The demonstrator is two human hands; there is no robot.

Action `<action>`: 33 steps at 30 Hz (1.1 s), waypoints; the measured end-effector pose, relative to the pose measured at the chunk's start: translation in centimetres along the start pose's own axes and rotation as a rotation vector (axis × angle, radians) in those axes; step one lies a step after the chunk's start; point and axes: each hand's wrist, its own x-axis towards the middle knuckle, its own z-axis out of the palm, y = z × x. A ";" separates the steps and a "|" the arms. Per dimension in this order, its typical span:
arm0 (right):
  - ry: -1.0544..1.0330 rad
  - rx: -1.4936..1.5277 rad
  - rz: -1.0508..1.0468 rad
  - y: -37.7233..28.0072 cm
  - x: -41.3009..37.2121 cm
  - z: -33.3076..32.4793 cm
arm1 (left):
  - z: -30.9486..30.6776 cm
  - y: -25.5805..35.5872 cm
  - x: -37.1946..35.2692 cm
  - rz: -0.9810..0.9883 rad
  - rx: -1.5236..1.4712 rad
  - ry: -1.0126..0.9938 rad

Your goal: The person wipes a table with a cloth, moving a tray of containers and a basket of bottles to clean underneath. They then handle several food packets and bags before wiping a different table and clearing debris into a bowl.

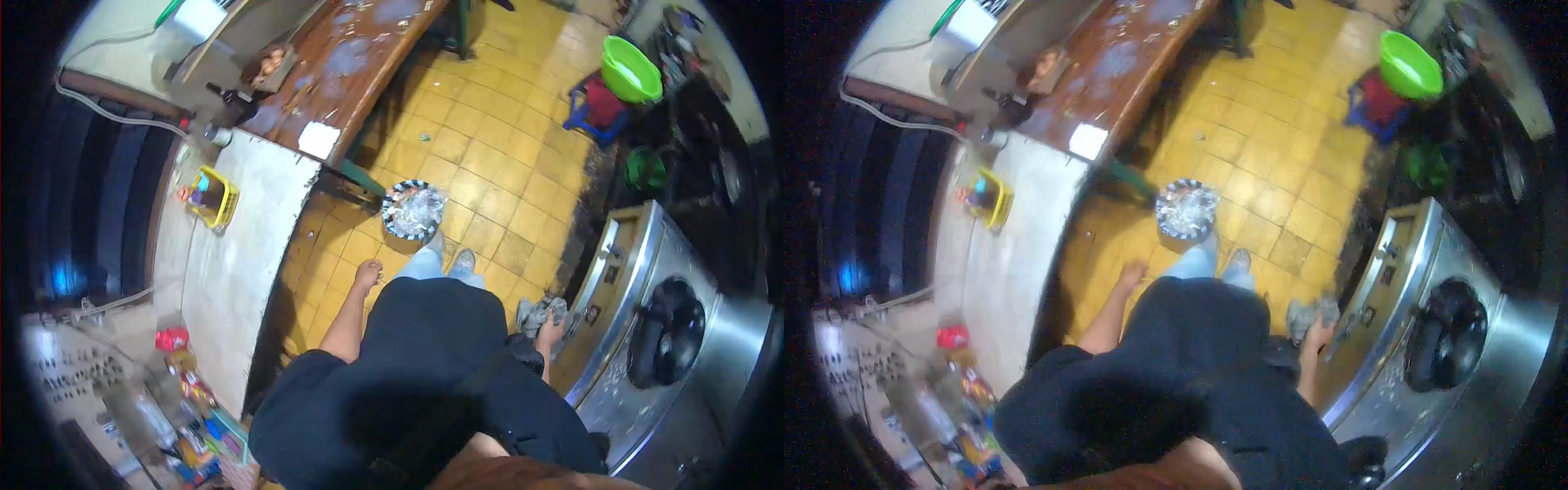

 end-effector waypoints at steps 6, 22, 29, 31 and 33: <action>-0.367 -0.302 -0.354 2.5 5.6 4.0 | 1.3 0.3 3.2 -0.063 -0.133 -0.035; -0.209 0.107 -0.384 -24.4 18.6 5.1 | 9.2 1.2 19.0 -0.270 -0.560 0.076; -0.294 0.374 -0.665 -52.6 22.9 11.2 | 6.6 18.5 22.1 -0.093 -0.448 0.137; -0.300 0.361 -0.738 -59.3 24.4 14.4 | 6.7 18.9 24.9 -0.044 -0.734 0.083; -0.351 0.560 -0.821 -67.2 23.0 17.4 | 5.5 20.5 28.1 -0.002 -1.029 -0.032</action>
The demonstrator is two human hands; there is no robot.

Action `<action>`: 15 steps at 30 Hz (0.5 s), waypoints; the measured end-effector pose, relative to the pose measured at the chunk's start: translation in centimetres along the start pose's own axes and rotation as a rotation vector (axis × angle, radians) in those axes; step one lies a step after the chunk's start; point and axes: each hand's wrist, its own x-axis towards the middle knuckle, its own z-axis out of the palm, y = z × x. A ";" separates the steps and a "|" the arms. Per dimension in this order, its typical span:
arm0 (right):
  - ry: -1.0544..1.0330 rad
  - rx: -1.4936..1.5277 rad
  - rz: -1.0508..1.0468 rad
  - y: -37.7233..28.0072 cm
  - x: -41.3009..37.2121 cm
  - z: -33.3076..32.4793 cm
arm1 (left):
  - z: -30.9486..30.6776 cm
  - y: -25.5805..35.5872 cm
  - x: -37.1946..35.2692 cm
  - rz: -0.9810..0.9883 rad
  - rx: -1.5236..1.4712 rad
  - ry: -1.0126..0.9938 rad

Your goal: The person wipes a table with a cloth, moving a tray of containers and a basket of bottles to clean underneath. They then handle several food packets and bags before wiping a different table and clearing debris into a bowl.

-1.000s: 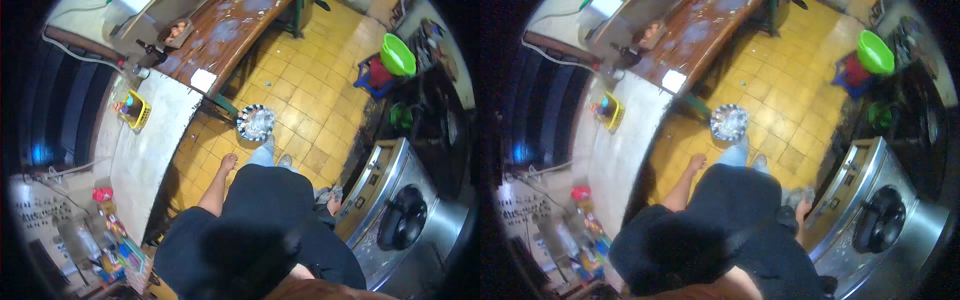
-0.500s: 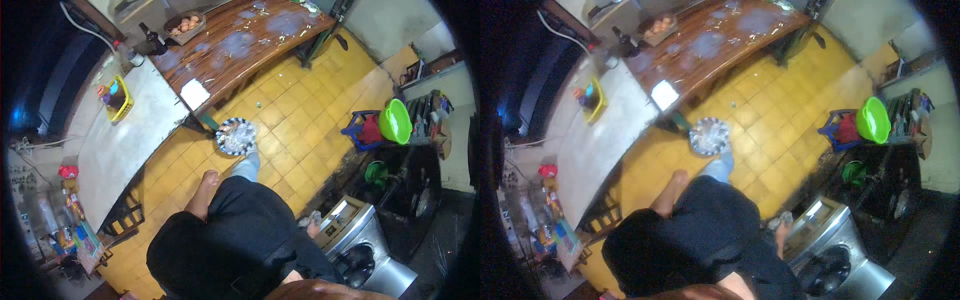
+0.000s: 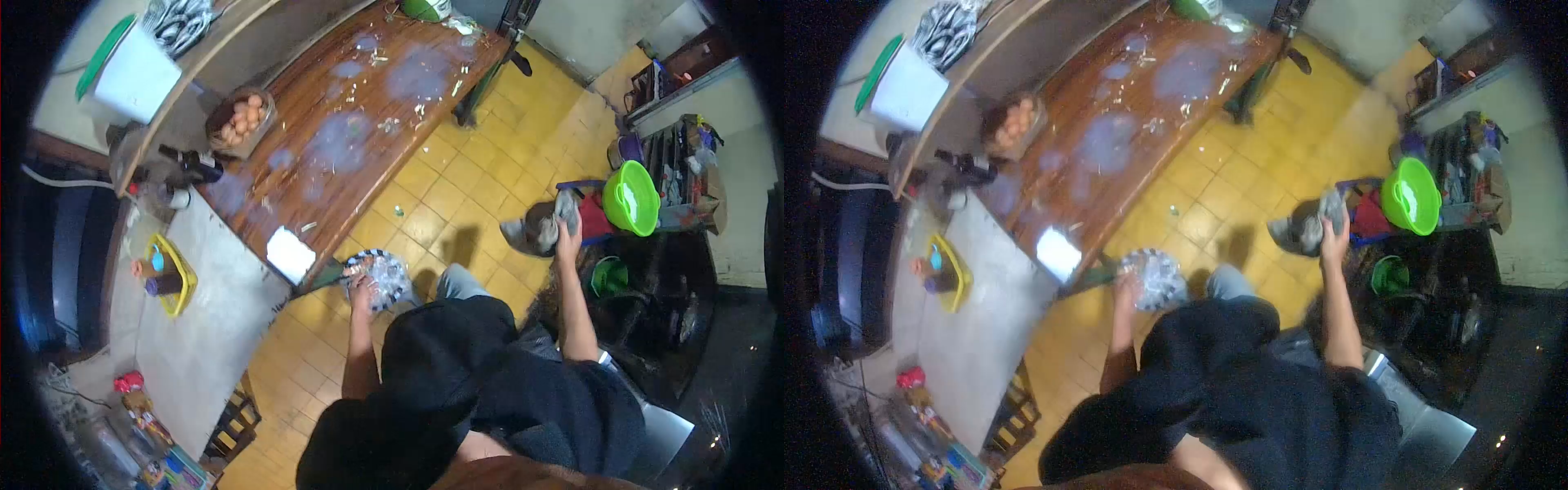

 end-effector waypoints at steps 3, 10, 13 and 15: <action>-0.077 -0.032 -0.123 0.4 9.6 6.7 | 7.9 6.7 -2.9 0.127 0.176 0.016; -0.231 0.098 -0.341 -3.8 32.9 22.6 | 28.2 24.1 -1.8 0.555 0.464 -0.087; -0.284 -0.009 -0.451 -1.3 45.1 30.4 | 39.1 31.5 4.5 0.437 0.356 0.001; -0.394 -0.043 -0.302 -2.6 49.9 33.4 | 46.1 35.9 7.2 0.203 -0.050 -0.029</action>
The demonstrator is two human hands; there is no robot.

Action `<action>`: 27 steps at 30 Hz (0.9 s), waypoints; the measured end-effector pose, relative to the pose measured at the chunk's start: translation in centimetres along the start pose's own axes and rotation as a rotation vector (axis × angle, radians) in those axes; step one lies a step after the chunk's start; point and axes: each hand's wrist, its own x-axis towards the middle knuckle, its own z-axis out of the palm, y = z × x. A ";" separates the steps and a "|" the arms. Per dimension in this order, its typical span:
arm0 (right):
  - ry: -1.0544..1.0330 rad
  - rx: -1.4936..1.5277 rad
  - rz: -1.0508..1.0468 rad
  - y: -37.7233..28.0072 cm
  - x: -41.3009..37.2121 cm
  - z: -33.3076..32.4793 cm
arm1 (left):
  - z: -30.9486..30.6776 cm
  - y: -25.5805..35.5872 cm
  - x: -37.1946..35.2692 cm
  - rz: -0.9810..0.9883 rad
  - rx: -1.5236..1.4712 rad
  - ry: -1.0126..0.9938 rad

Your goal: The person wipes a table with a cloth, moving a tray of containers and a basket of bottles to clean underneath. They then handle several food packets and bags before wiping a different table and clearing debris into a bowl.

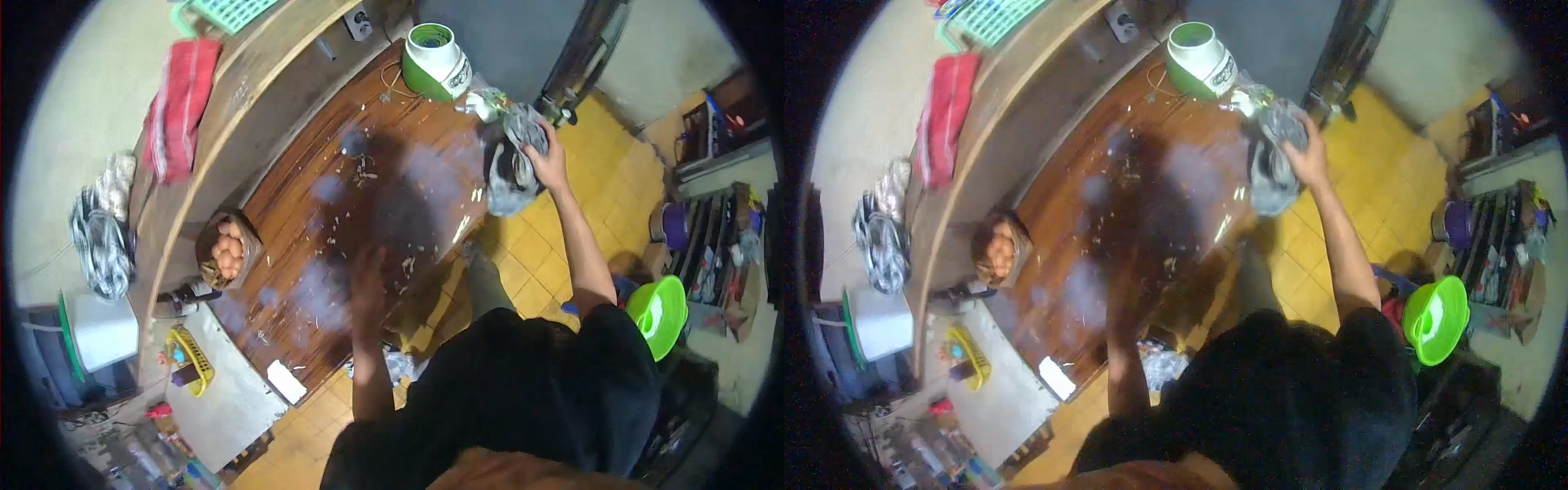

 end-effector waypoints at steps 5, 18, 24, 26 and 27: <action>-0.158 -0.236 -0.163 4.7 15.4 3.0 | 11.7 2.1 18.4 0.365 0.085 -0.349; -0.305 -0.616 -0.151 12.4 16.1 13.0 | 28.8 5.1 40.1 0.285 0.174 -0.103; -0.348 -0.542 -0.294 4.7 10.4 14.4 | 29.5 3.8 43.5 0.217 0.083 0.193; -0.566 -0.326 -0.307 2.9 10.2 14.2 | 32.5 6.8 40.2 0.400 0.130 0.289; -0.559 -0.324 -0.306 4.0 9.6 14.7 | 33.9 8.3 38.7 0.497 0.151 0.331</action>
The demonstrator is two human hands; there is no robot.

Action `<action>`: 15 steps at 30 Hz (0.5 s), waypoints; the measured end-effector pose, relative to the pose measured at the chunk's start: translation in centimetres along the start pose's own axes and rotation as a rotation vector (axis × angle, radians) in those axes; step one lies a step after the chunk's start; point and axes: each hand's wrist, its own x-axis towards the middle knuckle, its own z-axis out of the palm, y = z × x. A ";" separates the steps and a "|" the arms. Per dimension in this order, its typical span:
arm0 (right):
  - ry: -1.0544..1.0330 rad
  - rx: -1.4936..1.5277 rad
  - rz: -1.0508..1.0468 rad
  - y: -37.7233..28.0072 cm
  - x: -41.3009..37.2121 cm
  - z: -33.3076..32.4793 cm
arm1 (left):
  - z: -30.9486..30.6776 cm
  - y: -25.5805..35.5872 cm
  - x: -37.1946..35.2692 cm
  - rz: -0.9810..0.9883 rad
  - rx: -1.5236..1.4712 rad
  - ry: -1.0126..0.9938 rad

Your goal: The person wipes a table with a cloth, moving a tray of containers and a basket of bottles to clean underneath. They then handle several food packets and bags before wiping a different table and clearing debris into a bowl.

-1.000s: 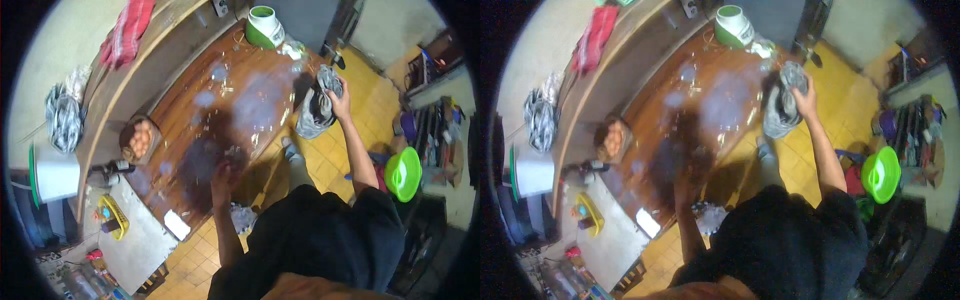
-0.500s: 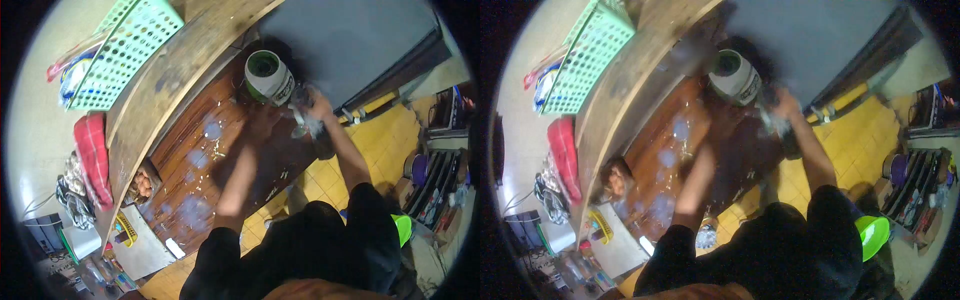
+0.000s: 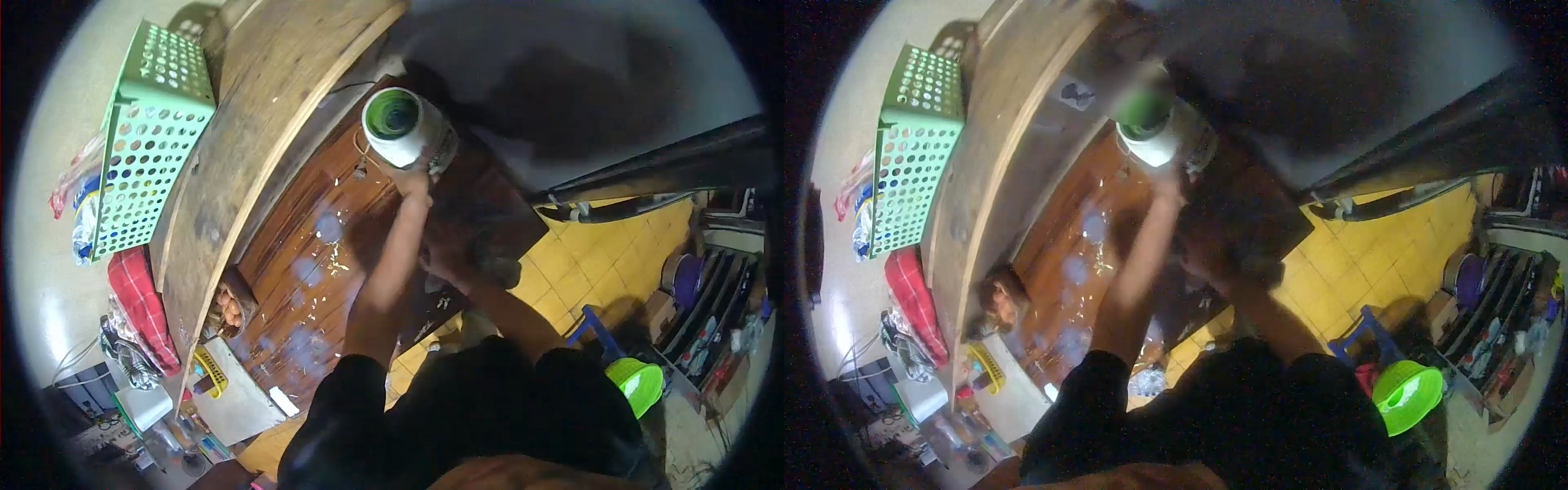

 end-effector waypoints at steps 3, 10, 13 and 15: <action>-0.018 0.240 -0.159 1.5 -1.0 3.5 | 0.1 1.5 2.1 0.026 -0.043 0.010; 0.199 0.114 0.263 7.8 2.6 -6.7 | -0.9 -1.0 10.5 0.241 0.263 0.045; 0.040 0.040 0.341 13.7 4.6 -6.2 | -2.1 -0.1 11.1 0.004 0.101 -0.065; 0.033 -0.154 0.160 11.6 2.8 -5.8 | -4.0 2.0 8.4 -0.100 0.034 -0.227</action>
